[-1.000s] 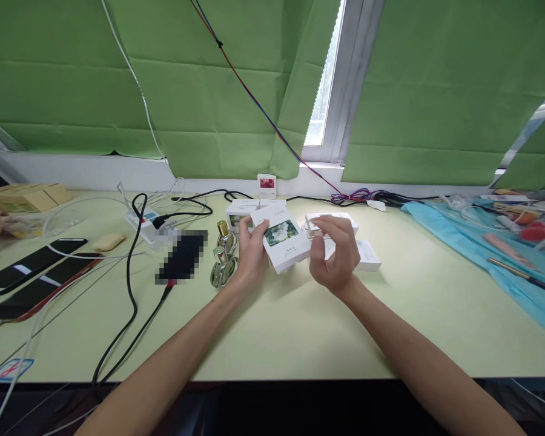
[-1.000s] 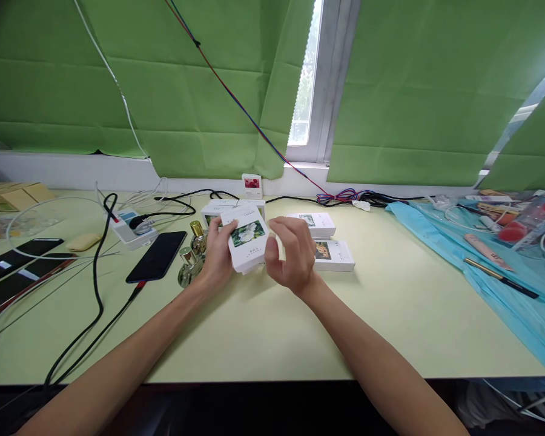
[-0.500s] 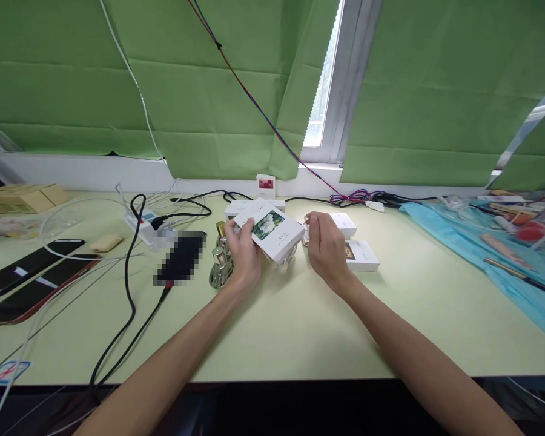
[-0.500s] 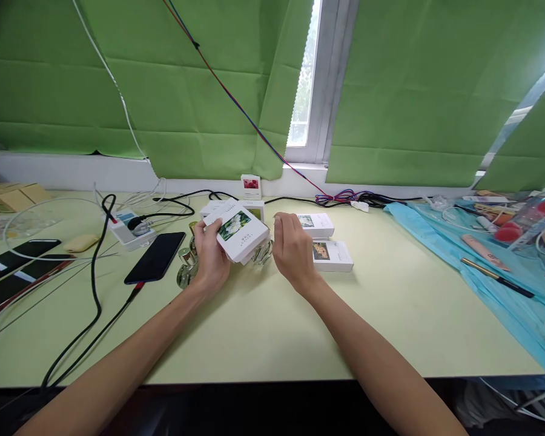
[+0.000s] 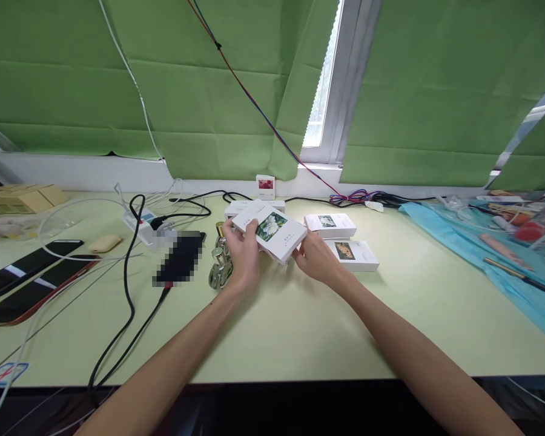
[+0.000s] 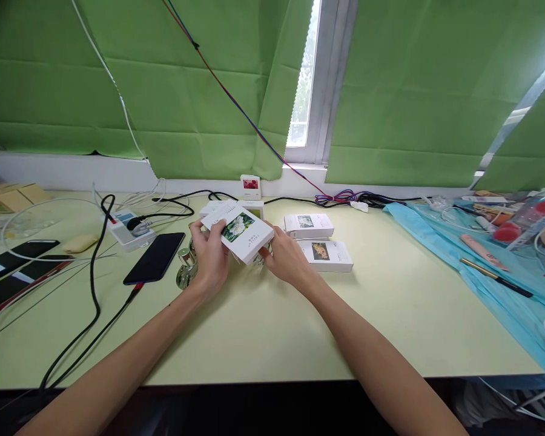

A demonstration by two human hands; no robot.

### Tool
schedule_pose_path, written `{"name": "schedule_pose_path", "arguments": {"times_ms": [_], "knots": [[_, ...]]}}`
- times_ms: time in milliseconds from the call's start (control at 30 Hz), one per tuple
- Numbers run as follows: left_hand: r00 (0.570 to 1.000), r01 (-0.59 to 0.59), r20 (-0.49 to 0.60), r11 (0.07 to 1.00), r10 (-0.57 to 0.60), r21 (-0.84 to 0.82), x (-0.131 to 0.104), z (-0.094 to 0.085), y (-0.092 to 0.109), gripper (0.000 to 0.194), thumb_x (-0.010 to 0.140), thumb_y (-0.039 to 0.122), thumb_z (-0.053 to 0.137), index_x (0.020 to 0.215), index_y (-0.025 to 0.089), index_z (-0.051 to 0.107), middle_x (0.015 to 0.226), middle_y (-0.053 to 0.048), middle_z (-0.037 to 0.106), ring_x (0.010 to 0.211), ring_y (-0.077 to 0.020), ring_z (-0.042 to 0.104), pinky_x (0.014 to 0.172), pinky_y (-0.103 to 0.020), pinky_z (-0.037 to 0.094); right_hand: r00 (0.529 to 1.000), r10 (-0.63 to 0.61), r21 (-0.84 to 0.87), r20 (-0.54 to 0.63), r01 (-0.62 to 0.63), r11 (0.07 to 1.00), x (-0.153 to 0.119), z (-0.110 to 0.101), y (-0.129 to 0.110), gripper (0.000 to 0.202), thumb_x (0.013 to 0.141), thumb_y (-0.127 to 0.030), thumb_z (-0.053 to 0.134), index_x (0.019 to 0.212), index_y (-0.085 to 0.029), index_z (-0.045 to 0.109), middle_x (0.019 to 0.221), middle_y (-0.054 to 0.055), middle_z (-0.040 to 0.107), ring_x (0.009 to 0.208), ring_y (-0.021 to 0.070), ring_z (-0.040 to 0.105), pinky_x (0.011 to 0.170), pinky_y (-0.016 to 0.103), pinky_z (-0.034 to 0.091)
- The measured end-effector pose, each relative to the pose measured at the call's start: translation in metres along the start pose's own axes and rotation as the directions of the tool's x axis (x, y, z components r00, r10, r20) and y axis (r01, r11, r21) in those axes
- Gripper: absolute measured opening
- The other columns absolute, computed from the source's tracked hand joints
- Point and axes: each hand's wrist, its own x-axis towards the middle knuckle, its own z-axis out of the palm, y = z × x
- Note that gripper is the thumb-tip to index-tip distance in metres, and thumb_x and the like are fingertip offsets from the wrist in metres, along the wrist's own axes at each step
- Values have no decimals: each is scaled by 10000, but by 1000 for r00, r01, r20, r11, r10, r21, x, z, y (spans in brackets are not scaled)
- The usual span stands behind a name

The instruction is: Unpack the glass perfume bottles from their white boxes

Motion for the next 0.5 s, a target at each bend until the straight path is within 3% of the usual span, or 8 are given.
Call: {"name": "schedule_pose_path", "arguments": {"times_ms": [167, 367, 500], "knots": [[999, -30, -11, 997, 31, 75, 4, -3, -6, 382, 819, 324, 727, 1046, 270, 424, 1140, -42, 674, 959, -175, 699, 720, -259, 578, 998, 12, 55, 61, -16, 998, 0, 3, 8, 232, 873, -169, 537, 1076, -194, 646, 1085, 115, 707, 874, 255, 674, 693, 342, 527], [989, -148, 24, 938, 148, 314, 7, -11, -12, 387, 820, 424, 739, 1010, 255, 447, 1049, -30, 606, 888, -166, 655, 712, -275, 551, 997, 19, 282, 72, -39, 959, -1, 6, 13, 537, 784, -90, 596, 1298, -246, 600, 1180, 79, 742, 1015, 278, 706, 813, 367, 565], [980, -197, 55, 882, 192, 428, 6, -13, -10, 369, 835, 448, 726, 989, 258, 449, 992, -21, 580, 826, -166, 625, 680, -291, 533, 996, 29, 339, 79, -54, 939, -1, 7, 17, 437, 786, -121, 634, 1212, -215, 629, 1124, 92, 749, 1077, 299, 697, 900, 416, 558]]}}
